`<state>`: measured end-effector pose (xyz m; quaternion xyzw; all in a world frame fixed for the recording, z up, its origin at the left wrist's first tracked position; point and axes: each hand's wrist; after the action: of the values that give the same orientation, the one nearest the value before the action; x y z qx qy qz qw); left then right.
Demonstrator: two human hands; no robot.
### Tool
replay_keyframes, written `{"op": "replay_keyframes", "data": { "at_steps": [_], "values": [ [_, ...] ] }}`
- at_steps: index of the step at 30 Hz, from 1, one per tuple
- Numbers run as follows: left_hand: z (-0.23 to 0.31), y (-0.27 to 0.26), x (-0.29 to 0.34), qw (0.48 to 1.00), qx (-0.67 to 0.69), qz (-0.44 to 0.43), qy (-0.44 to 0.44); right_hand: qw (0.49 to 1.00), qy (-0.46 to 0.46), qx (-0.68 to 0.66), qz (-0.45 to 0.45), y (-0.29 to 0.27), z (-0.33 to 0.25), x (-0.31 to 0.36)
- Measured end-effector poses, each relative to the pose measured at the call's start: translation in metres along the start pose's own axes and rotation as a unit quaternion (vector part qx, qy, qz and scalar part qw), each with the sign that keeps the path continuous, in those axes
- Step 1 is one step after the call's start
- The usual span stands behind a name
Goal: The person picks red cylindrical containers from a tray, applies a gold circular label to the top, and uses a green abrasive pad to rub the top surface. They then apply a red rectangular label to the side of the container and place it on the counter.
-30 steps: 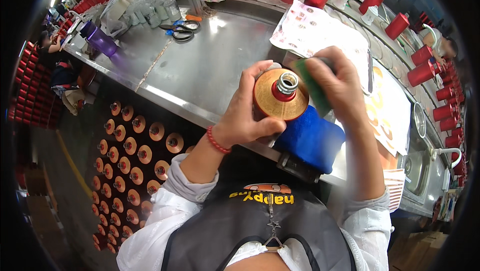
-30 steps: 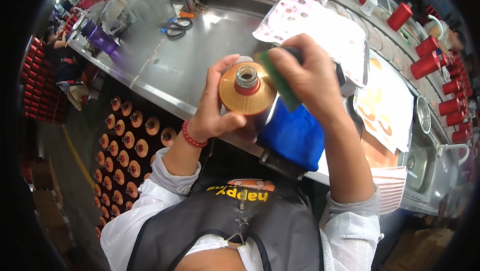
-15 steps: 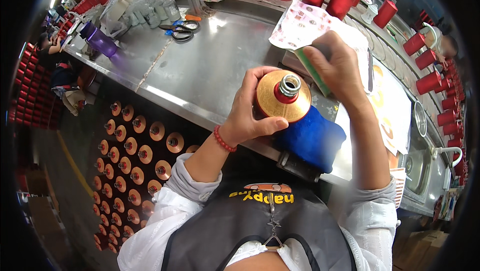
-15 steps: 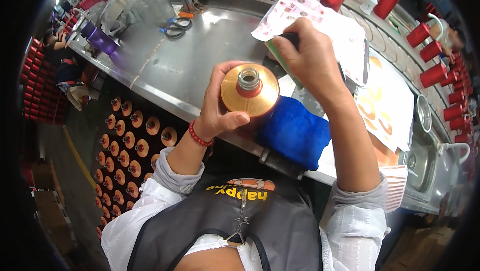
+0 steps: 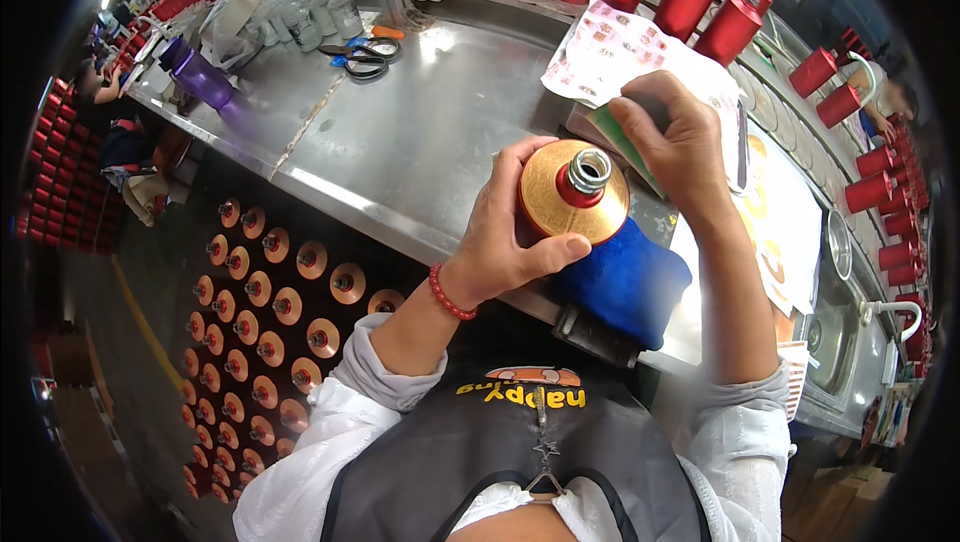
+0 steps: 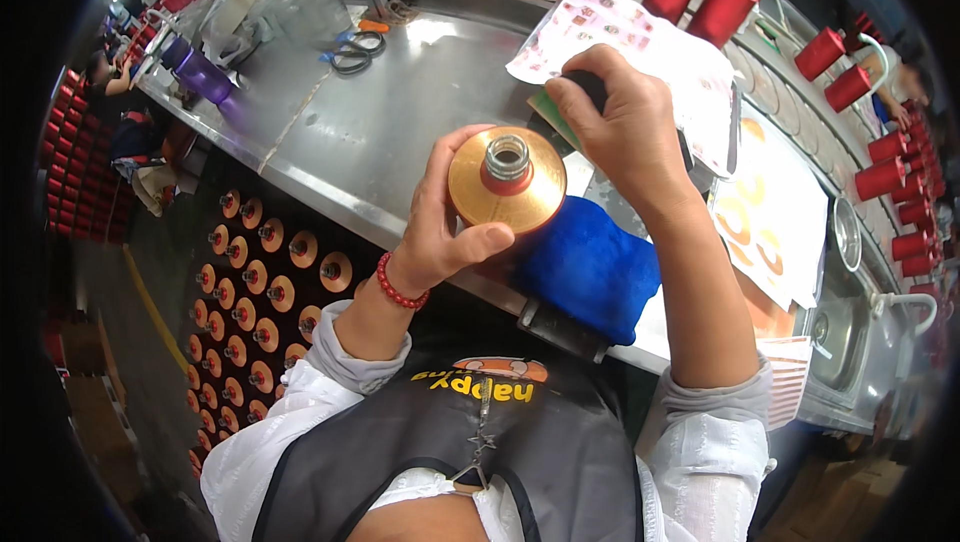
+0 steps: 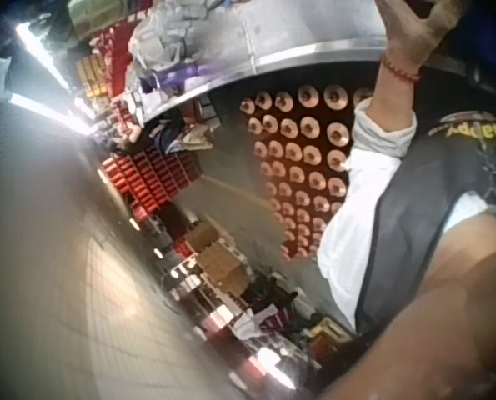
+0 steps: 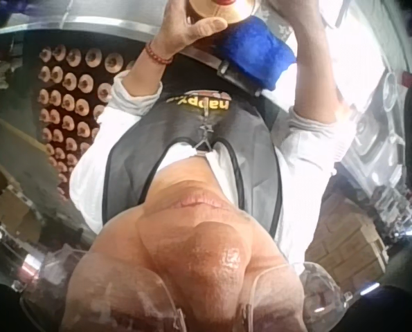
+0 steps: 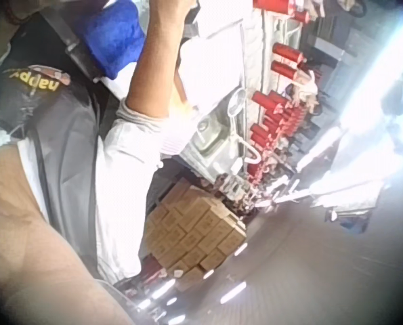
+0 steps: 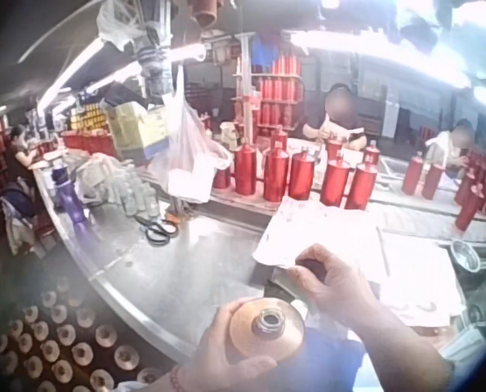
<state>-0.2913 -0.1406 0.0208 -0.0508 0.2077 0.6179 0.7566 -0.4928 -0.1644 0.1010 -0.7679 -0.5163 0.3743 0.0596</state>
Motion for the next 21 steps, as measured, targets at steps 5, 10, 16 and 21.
{"op": "replay_keyframes", "data": {
  "at_steps": [5, 10, 16, 21],
  "values": [
    [-0.001, -0.004, -0.002, 0.997, 0.052, -0.005, -0.054, 1.0, 0.014, 0.005, -0.027, 0.008, -0.007, -0.009],
    [-0.002, -0.004, -0.004, 0.996, 0.062, -0.019, -0.066, 0.998, -0.019, -0.034, -0.046, 0.009, -0.007, -0.007],
    [-0.003, -0.018, -0.011, 0.987, 0.091, -0.078, -0.11, 0.996, 0.024, -0.05, -0.075, 0.011, -0.009, -0.008],
    [0.015, -0.008, 0.003, 1.0, -0.001, 0.005, -0.015, 0.996, 0.0, -0.043, -0.073, 0.009, -0.009, -0.008]
  ]
}}
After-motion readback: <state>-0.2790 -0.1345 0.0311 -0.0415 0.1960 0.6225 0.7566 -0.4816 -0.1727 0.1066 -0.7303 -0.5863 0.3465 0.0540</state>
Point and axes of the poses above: each hand's wrist, its own x-axis away from the middle knuckle, its own y-axis out of the palm, z = x × y, and after that the axes turned 15 degrees about z, right-handed
